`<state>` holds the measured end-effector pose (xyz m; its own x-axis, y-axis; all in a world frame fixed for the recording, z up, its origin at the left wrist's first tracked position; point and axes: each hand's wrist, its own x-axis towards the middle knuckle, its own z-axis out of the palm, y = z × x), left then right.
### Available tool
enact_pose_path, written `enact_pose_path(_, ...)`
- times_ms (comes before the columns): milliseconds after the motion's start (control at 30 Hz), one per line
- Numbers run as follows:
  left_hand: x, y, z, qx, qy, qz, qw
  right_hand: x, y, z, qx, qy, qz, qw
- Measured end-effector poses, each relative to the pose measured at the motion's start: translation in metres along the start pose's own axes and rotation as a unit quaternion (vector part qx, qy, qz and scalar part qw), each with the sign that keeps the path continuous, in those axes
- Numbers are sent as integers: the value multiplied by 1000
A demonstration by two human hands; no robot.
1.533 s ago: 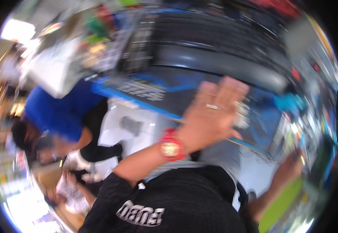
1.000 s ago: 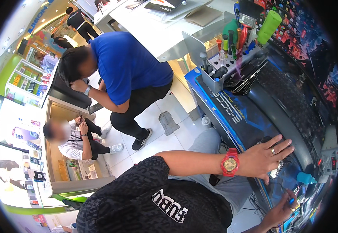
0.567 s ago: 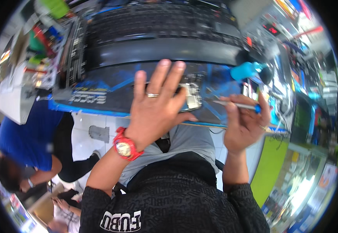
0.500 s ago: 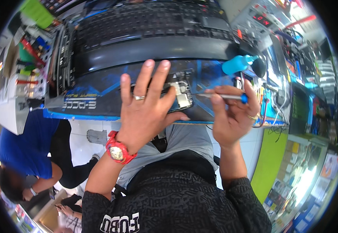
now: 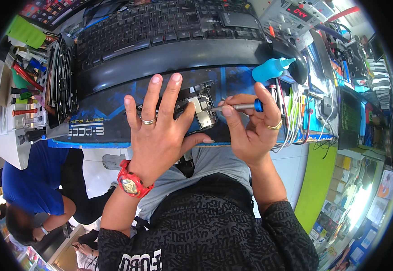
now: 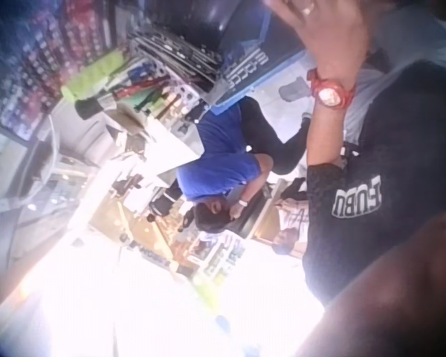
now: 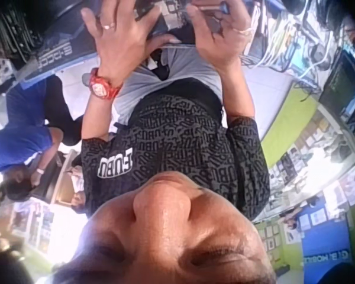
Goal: The person uses a precision screwdriver to remove screws from the back of a smartphone, then flips it over and uses a metal tool to pry open the screen assembly. The person continues to work on the device, manipulating the screen and internal components.
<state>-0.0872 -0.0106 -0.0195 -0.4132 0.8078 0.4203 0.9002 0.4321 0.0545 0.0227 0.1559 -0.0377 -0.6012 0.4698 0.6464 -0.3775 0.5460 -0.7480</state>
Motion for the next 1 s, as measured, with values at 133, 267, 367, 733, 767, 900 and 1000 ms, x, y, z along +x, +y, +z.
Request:
enact_pose_path(133,1,0,-1,-2,-12,-1,1000,0,-4,-3,-17,-24,27,999)
enact_pose_path(267,2,-1,-3,-2,-24,3,1000,1,-4,-3,-60,-18,20,998)
enact_pose_path(367,2,-1,-1,9,-13,5,1000,14,-12,-6,-182,-72,-64,979)
enact_pose_path(733,1,-3,2,28,-4,7,1000,27,-13,-4,-195,-80,-90,973)
enact_pose_path(767,1,-3,3,25,-1,7,1000,24,-12,-1,-167,-63,-68,982)
enact_pose_path(900,1,-4,5,24,5,13,1000,19,-13,-1,-137,-63,-27,988)
enact_pose_path(1000,1,-4,6,22,7,10,1000,19,-14,-4,-165,-84,-39,982)
